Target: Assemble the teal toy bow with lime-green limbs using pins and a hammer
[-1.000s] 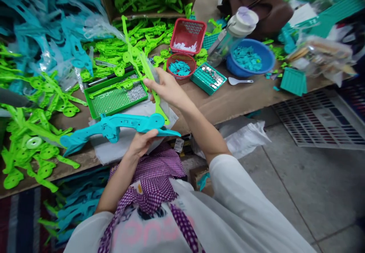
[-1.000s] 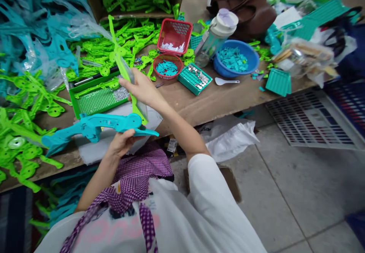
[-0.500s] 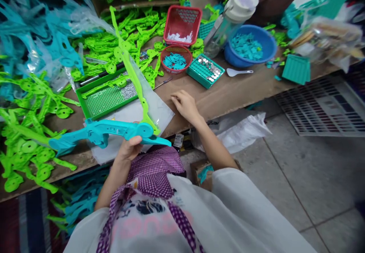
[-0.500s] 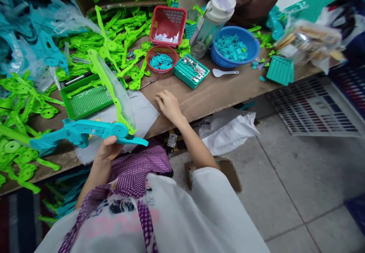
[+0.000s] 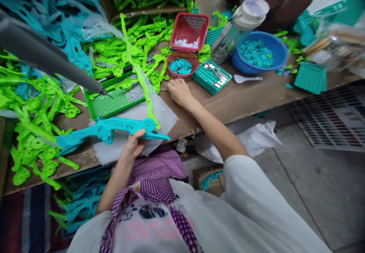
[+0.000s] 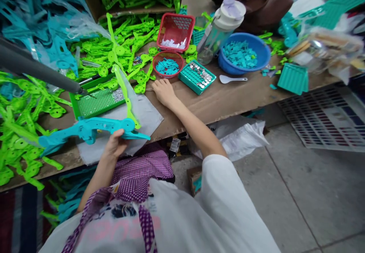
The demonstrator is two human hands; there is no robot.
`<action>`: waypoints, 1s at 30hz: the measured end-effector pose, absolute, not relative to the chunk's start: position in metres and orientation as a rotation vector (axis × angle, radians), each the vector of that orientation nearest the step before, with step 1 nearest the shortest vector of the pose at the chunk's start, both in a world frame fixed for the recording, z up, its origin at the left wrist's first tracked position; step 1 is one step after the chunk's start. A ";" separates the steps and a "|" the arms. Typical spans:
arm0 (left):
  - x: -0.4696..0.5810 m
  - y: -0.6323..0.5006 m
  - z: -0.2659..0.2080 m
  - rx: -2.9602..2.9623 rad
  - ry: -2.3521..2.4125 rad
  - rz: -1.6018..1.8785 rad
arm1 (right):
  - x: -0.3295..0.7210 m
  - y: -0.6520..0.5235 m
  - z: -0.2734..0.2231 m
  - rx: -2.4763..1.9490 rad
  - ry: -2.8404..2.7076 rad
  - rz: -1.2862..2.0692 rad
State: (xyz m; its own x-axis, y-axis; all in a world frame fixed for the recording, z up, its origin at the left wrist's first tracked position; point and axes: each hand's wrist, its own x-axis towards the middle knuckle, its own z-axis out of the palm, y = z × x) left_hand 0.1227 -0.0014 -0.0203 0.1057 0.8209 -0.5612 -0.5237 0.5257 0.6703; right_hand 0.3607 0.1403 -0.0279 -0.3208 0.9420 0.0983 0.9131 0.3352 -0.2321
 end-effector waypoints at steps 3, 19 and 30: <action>0.125 0.005 -0.027 0.269 1.096 1.040 | 0.380 0.102 -0.008 -1.694 -2.242 0.258; 0.124 0.008 -0.034 0.194 1.141 1.102 | 0.344 0.027 -0.008 -1.205 -2.641 0.788; 0.132 0.011 -0.026 0.150 1.168 1.134 | 0.315 0.039 0.026 -1.386 -2.606 1.235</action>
State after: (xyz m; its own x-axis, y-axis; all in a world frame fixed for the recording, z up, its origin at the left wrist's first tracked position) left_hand 0.1320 0.0110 -0.0256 -0.0551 0.7620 -0.6453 -0.6220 0.4793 0.6191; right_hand 0.3154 0.0392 0.0262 -0.6232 0.6828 -0.3814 0.7276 0.3274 -0.6028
